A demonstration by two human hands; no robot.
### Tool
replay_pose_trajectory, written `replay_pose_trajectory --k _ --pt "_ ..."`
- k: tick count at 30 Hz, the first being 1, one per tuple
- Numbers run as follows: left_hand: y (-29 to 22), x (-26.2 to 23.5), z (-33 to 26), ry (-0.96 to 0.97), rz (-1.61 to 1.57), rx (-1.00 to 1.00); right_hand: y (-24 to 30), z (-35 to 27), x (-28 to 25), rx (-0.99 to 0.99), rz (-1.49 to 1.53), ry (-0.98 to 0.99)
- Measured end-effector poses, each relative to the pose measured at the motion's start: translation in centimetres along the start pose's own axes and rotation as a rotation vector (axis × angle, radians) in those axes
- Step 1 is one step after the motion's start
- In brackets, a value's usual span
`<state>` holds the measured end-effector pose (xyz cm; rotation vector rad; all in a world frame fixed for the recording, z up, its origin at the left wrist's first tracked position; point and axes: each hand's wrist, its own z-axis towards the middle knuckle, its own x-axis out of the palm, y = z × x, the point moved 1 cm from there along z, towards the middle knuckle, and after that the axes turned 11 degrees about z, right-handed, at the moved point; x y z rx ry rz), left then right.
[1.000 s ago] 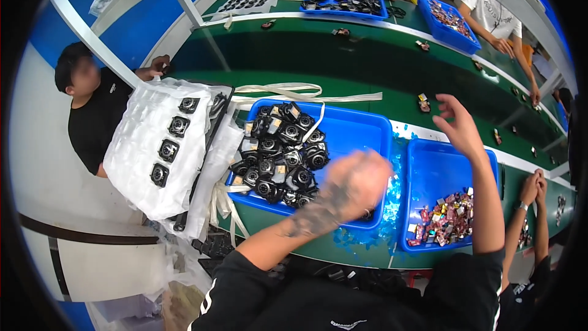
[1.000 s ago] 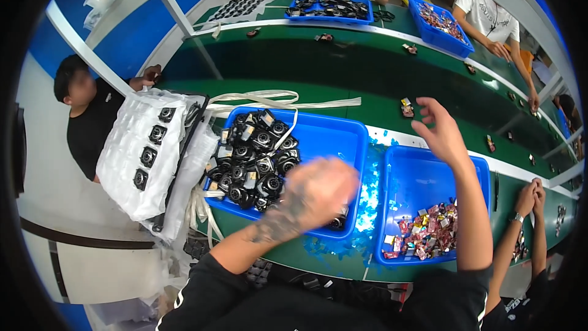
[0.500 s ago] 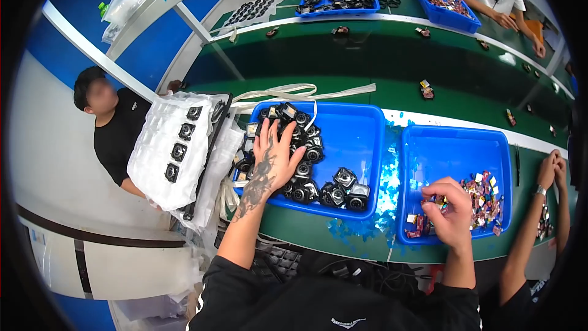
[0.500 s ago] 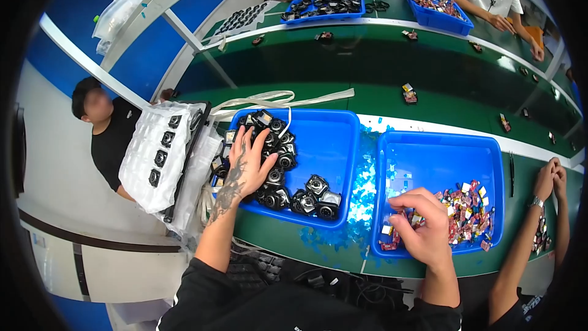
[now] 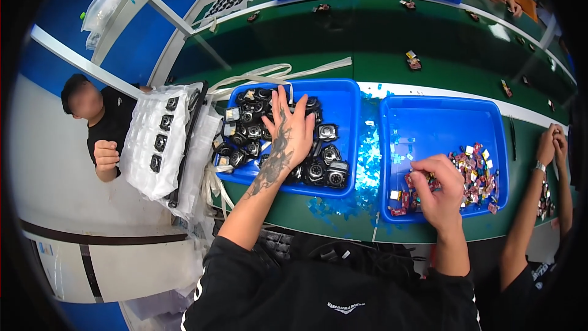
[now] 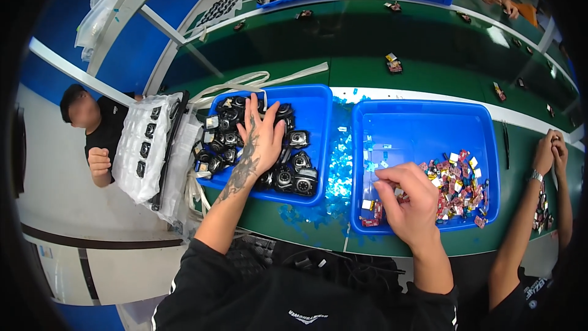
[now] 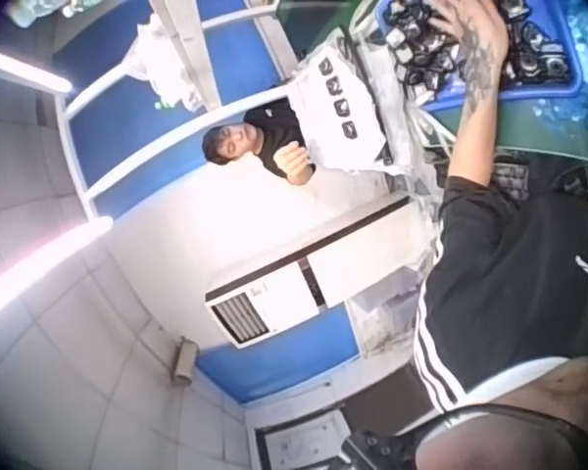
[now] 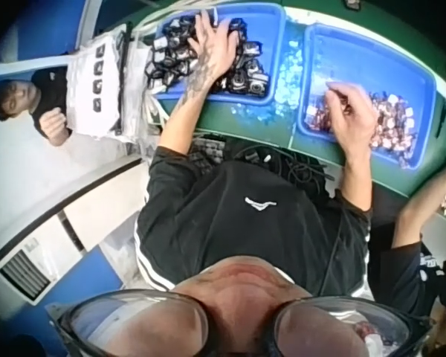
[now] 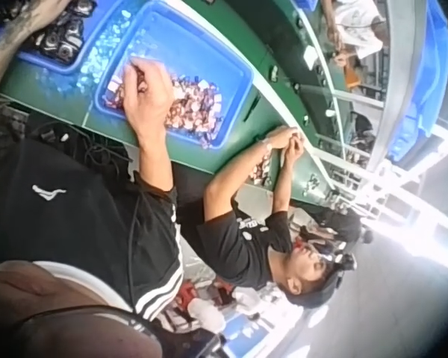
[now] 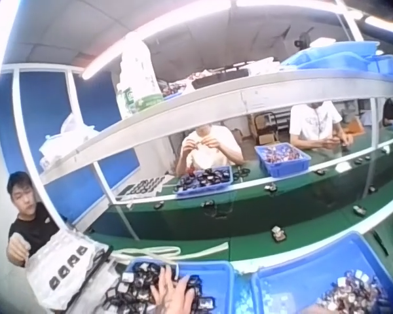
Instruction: Manually assemble components of a portable electronic device, specifically attaching thin strips and wiring.
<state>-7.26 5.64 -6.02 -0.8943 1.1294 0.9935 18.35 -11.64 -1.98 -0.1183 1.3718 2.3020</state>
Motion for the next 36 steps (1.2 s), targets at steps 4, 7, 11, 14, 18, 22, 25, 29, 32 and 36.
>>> replay_pose_trajectory --k 4,7,11,14,18,22,25,29,32,36 --pt "0.0 -2.3 0.1 -0.105 -0.086 0.322 -0.2 -0.3 -0.4 0.007 -0.003 -0.043" --pt "-1.3 -3.7 -0.1 -0.006 -0.051 0.531 -0.3 -0.5 -0.6 -0.039 0.003 -0.114" --pt "-2.9 -3.5 0.4 0.184 0.076 0.613 -1.7 -1.3 -1.3 -0.032 0.162 -0.362" --pt "-4.3 -3.3 2.0 0.208 0.090 0.618 -1.9 -1.1 -1.8 0.062 0.313 -0.542" --pt "-5.0 -2.5 3.0 0.124 0.131 0.571 -2.5 -0.8 -1.7 0.089 0.320 -0.566" --pt "-4.1 -0.7 3.1 -0.146 0.082 0.656 -2.3 -0.7 -2.4 0.070 0.193 -0.428" --pt "-3.9 -1.6 3.7 -0.040 -0.067 0.531 0.2 -1.1 -4.1 0.097 -0.156 -0.070" --pt "-5.0 -2.7 3.4 0.265 -0.870 0.316 1.6 -1.8 -3.6 0.117 -0.322 0.416" --pt "-6.8 -3.8 1.7 0.599 -1.554 0.088 0.9 -2.4 -2.3 0.096 -0.492 0.477" --pt "-7.1 -3.4 0.3 0.739 -1.730 -0.035 1.6 -2.3 -2.4 0.120 -0.517 0.459"
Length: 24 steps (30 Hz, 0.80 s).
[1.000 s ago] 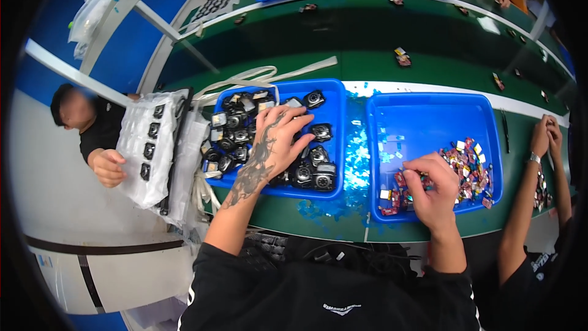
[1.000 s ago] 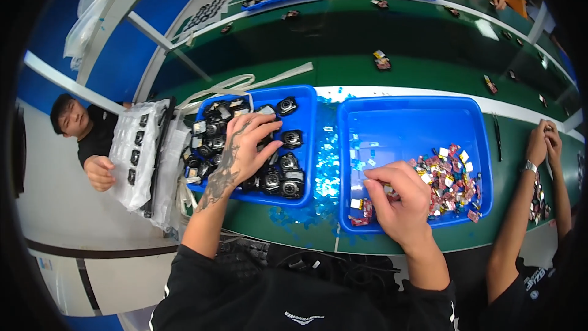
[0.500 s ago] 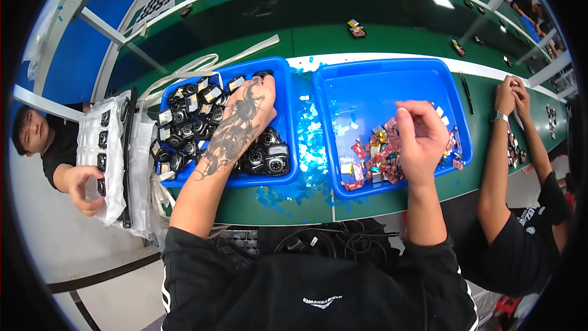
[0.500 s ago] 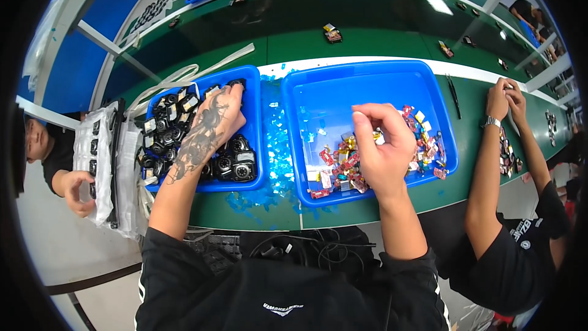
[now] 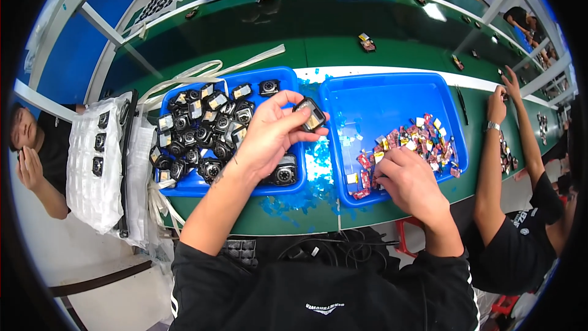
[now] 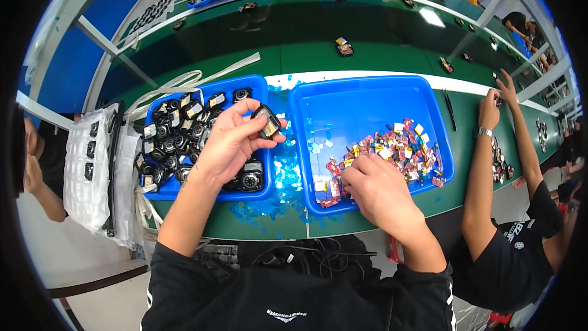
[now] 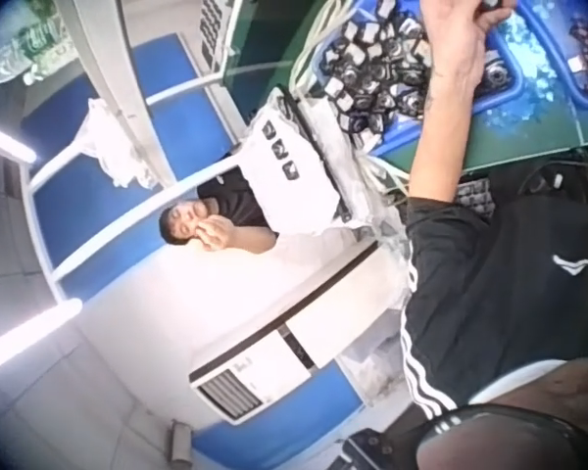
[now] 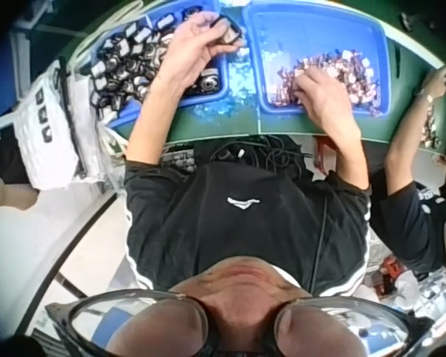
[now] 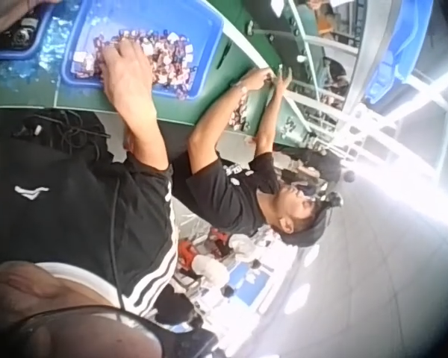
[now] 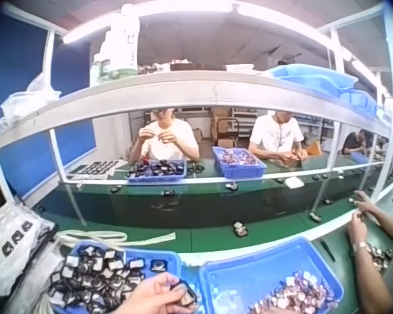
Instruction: Manually assemble components of a portable electronic device, specifically attaching thin strips and wiring.
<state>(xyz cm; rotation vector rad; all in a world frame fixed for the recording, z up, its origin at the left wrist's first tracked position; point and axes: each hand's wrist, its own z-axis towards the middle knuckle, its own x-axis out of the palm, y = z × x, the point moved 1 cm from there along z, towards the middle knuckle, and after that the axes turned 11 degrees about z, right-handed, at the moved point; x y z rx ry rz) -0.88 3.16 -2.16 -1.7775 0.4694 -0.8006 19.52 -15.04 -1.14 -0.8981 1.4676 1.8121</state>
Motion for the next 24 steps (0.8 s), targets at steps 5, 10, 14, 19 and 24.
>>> replay_pose_trajectory --k 5,10,14,19,24 --pt "0.7 -0.6 -1.2 -0.061 -0.004 0.044 -1.5 -0.4 -0.7 0.268 0.471 -0.239" --pt "0.5 -0.1 -1.4 -0.184 -0.026 0.109 -3.3 -0.1 -1.1 0.357 0.857 -0.513" --pt "1.1 -1.3 -1.2 -0.274 0.109 0.176 -3.6 1.0 -1.1 0.289 1.009 -0.498" --pt "1.0 -1.2 -1.5 -0.243 0.025 0.139 -4.0 3.7 -1.3 0.157 0.012 -0.626" --pt "1.2 -1.2 -1.3 -0.214 -0.102 0.063 -2.5 3.0 -1.1 0.171 0.105 -0.415"
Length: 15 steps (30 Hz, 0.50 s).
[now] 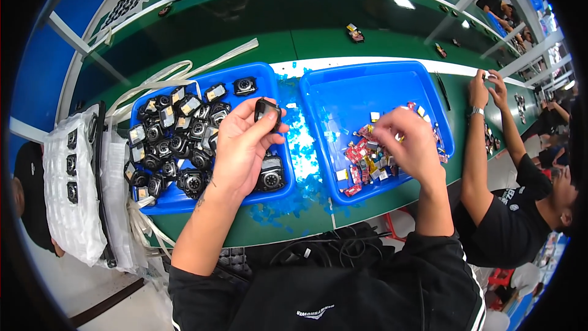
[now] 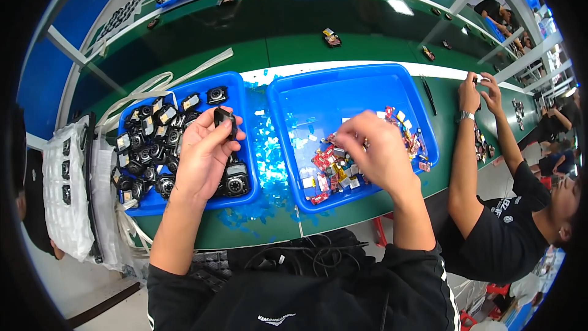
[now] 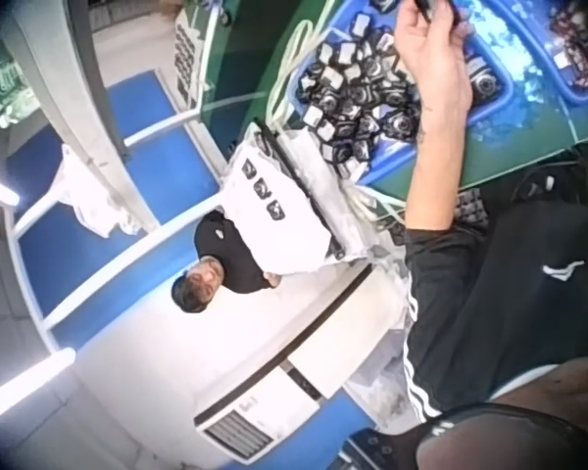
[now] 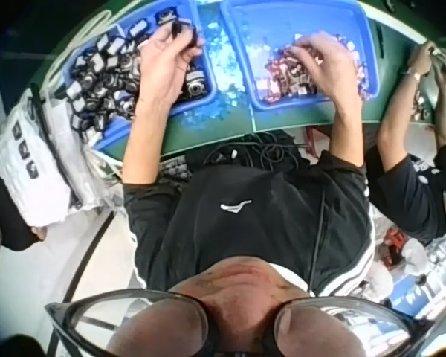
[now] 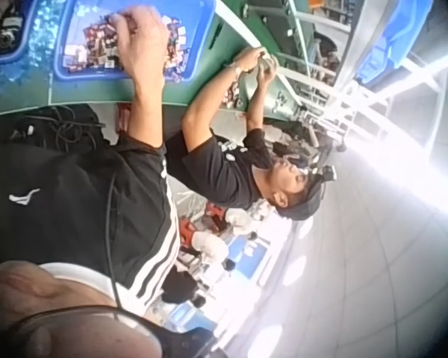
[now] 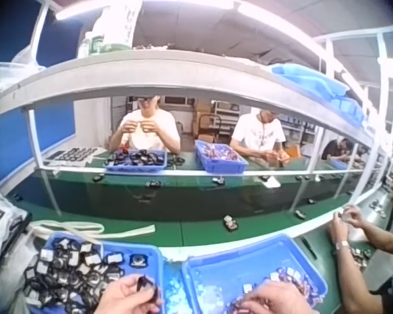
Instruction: Manually assemble components of a portable electronic device, specifically attaching thin strips and wiring.
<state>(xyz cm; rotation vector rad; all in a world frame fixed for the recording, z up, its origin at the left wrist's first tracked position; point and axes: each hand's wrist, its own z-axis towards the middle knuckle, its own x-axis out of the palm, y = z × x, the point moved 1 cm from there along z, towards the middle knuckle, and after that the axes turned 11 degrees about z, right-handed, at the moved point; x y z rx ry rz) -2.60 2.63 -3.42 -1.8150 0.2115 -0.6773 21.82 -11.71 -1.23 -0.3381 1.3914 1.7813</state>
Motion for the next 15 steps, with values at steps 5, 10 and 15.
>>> replay_pose_trajectory --k 5,10,15 --pt "0.7 0.0 -0.2 0.051 0.047 0.014 2.4 -1.4 0.3 -0.185 0.034 0.504" --pt "0.6 0.7 -0.5 0.177 0.017 -0.052 0.5 -1.3 0.5 -0.206 0.002 0.207" --pt "0.9 1.5 -1.3 0.169 0.410 0.231 2.2 -0.5 1.1 0.150 0.587 0.038"
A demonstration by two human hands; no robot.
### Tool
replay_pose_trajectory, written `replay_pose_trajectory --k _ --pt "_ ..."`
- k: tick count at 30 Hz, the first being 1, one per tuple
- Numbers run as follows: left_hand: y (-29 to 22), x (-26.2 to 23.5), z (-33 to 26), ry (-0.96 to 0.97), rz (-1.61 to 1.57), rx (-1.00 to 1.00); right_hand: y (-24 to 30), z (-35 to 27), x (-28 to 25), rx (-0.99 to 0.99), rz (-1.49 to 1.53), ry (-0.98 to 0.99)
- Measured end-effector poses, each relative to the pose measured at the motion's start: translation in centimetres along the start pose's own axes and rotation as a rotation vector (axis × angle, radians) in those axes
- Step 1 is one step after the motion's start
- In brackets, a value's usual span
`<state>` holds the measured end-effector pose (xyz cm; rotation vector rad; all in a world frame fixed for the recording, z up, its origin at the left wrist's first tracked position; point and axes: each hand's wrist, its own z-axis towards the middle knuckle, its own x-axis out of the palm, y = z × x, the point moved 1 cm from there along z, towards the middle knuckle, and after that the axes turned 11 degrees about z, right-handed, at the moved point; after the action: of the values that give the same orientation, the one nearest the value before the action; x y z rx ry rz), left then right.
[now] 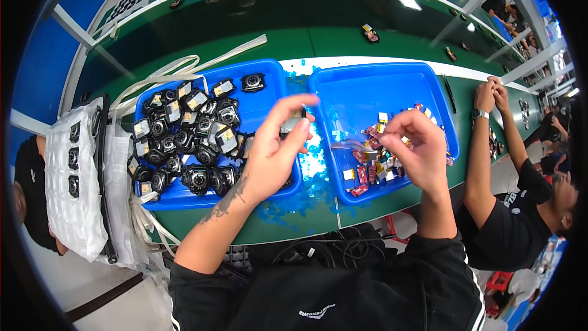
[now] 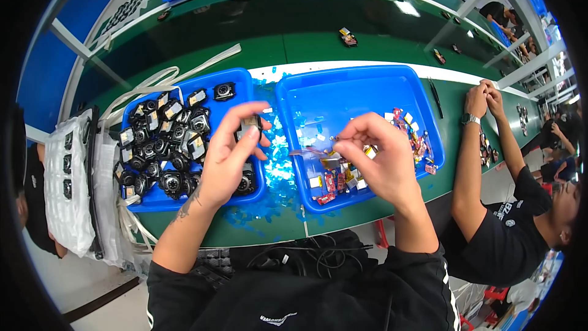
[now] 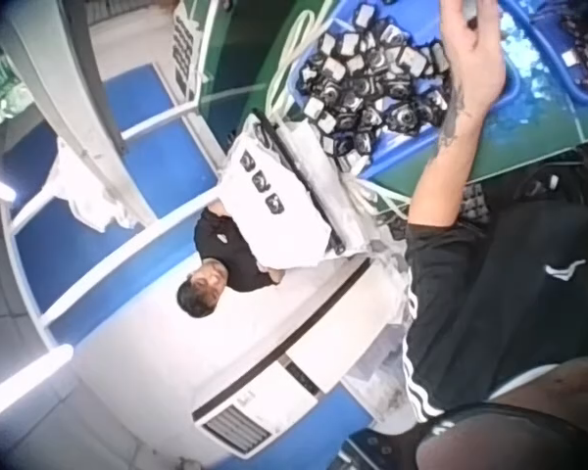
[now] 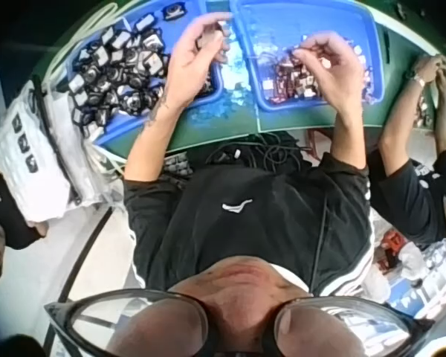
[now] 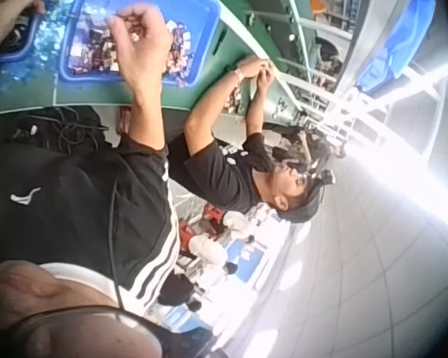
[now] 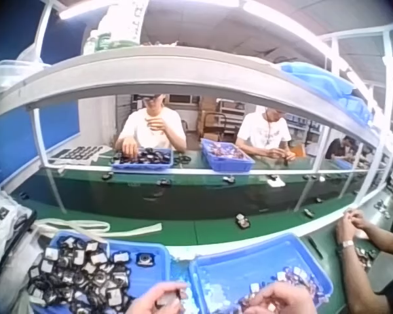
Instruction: Manually assemble components of a portable electronic device, specifically attaching thin strips and wiring.
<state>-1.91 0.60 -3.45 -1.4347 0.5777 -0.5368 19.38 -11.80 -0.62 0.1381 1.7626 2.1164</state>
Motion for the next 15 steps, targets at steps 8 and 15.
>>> replay_pose_trajectory --k 8,15 --pt "1.0 -0.1 -0.1 -0.079 0.210 0.086 -1.3 2.4 -1.0 0.089 -0.249 0.007" --pt "-0.4 0.9 -0.7 0.071 0.463 0.308 1.2 1.5 1.7 0.020 -0.063 0.318"
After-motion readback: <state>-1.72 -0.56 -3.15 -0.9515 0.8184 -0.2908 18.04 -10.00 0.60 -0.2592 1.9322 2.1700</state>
